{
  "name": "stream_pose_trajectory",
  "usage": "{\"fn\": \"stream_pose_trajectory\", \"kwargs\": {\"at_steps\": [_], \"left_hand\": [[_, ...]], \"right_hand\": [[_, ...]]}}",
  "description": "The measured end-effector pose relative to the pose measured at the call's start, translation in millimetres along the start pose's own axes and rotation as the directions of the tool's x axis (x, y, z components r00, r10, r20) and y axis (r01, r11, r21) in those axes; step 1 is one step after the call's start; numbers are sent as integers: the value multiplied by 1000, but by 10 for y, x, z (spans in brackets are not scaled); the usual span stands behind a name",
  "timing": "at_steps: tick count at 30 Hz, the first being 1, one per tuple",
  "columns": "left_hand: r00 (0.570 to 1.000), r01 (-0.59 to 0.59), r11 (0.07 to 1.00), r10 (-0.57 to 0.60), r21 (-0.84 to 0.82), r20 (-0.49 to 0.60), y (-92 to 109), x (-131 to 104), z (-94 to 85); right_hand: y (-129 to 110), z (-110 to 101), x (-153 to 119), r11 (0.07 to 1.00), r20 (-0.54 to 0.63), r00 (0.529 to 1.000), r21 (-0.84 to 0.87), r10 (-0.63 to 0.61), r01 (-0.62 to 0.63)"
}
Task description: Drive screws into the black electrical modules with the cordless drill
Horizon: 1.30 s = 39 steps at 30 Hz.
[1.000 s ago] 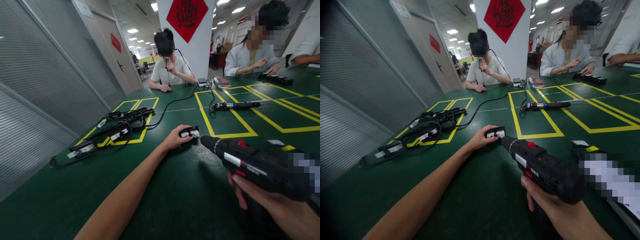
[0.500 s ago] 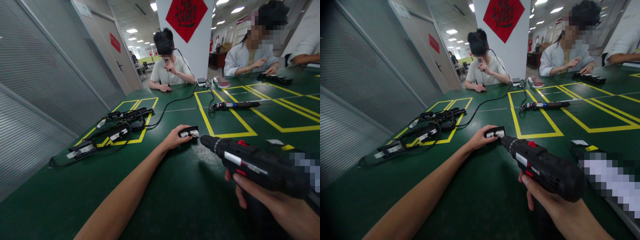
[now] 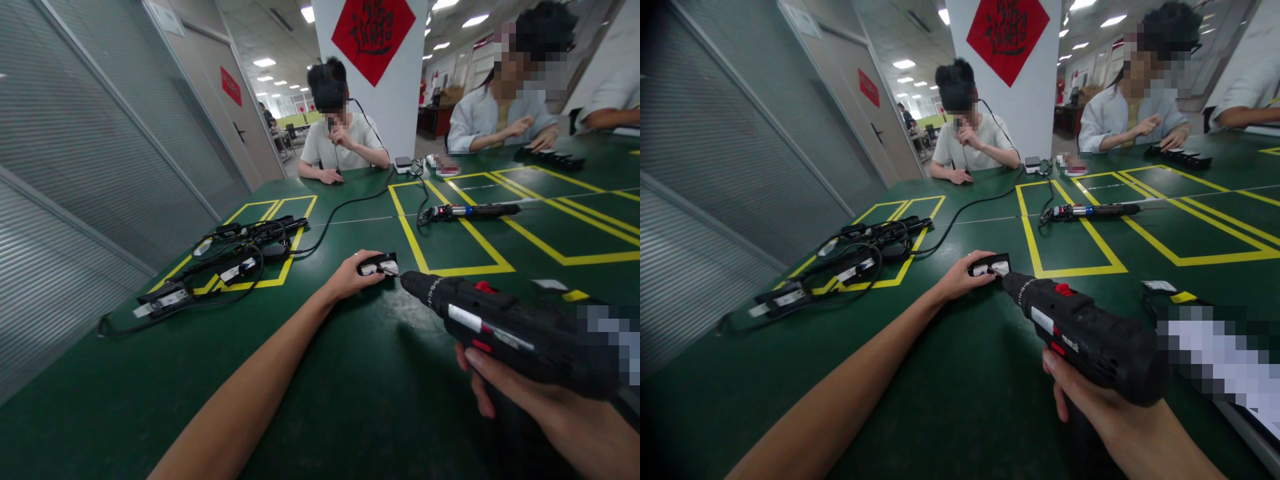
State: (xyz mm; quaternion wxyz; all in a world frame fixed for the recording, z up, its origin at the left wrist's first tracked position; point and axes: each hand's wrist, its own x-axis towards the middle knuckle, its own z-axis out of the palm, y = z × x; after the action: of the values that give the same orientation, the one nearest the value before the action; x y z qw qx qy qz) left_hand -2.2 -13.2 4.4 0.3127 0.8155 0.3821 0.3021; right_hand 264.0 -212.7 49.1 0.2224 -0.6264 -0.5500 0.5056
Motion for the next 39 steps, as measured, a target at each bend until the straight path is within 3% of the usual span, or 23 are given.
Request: {"fn": "stream_pose_trajectory", "kwargs": {"at_steps": [9,24,31,39], "left_hand": [[1000,14,1000,-14,2,6,6,-2,-16],[1000,2,1000,-2,-6,6,22,-10,-7],[1000,-21,1000,21,-14,0,-11,-4,1],[1000,-9,1000,9,-13,1,-16,-5,-2]], "right_hand": [[-70,24,-3,996,-40,996,1,-84,84],[-39,-8,-7,995,-8,998,86,-57,57],[13,-22,9,999,-13,1000,-42,-21,21],[-117,12,-16,978,-114,973,-67,-202,196]]}}
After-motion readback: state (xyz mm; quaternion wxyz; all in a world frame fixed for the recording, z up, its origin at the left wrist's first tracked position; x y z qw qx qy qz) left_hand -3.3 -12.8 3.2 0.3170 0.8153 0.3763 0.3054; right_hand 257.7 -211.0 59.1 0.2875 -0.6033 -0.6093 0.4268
